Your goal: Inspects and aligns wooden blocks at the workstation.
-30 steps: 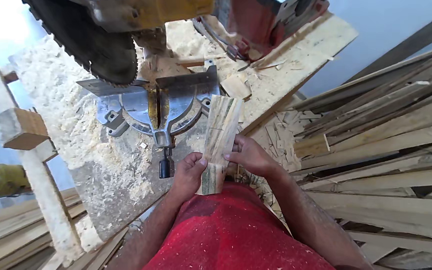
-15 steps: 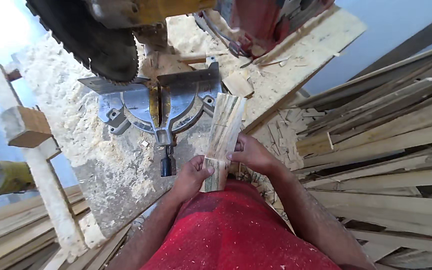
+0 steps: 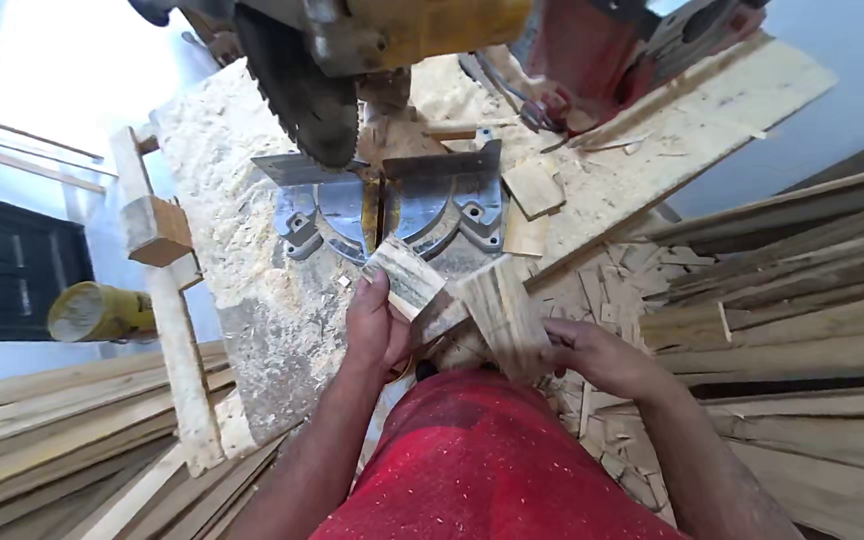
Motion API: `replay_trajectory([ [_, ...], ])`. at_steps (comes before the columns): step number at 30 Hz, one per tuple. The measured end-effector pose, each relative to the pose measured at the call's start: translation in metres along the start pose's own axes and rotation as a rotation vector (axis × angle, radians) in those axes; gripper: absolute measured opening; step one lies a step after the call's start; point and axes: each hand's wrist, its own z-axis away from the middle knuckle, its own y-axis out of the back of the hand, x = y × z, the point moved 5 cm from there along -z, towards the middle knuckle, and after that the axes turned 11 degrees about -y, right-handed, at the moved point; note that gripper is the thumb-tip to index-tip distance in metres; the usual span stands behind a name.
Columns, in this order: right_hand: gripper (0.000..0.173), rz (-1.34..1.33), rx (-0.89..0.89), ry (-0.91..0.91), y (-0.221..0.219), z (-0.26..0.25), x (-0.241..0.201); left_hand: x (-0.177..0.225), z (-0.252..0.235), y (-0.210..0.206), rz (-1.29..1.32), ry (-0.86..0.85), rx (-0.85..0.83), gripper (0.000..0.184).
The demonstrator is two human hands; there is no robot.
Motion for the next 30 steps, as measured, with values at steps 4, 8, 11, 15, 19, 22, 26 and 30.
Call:
replay_trajectory([
  [4, 0.029, 0.082, -0.131, -0.007, -0.017, -0.006, 0.006, 0.004, -0.002, -0.006, 0.083, -0.042, 0.000, 0.035],
  [8, 0.030, 0.183, -0.115, 0.063, -0.021, -0.009, -0.005, 0.002, 0.005, -0.018, 0.068, -0.070, -0.047, 0.034],
  [11, 0.031, 0.202, -0.103, 0.069, -0.023, -0.008, -0.009, 0.003, 0.011, -0.024, 0.040, -0.125, -0.109, 0.031],
  [15, 0.032, 0.188, -0.103, 0.043, -0.026, -0.007, -0.006, 0.004, 0.016, -0.022, 0.012, -0.155, -0.110, 0.028],
  [19, 0.030, 0.203, -0.113, 0.035, -0.027, -0.008, -0.007, 0.006, 0.018, -0.017, -0.035, -0.158, -0.124, 0.028],
  [22, 0.031, 0.200, -0.117, 0.033, -0.028, -0.009, -0.007, 0.007, 0.019, -0.013, -0.046, -0.173, -0.118, 0.027],
  [26, 0.030, 0.176, -0.122, 0.042, -0.030, -0.011, -0.006, 0.008, 0.023, -0.010, -0.072, -0.193, -0.159, 0.031],
  [30, 0.028, 0.161, -0.110, 0.035, -0.031, -0.012, -0.004, 0.007, 0.026, -0.007, -0.057, -0.206, -0.127, 0.030],
])
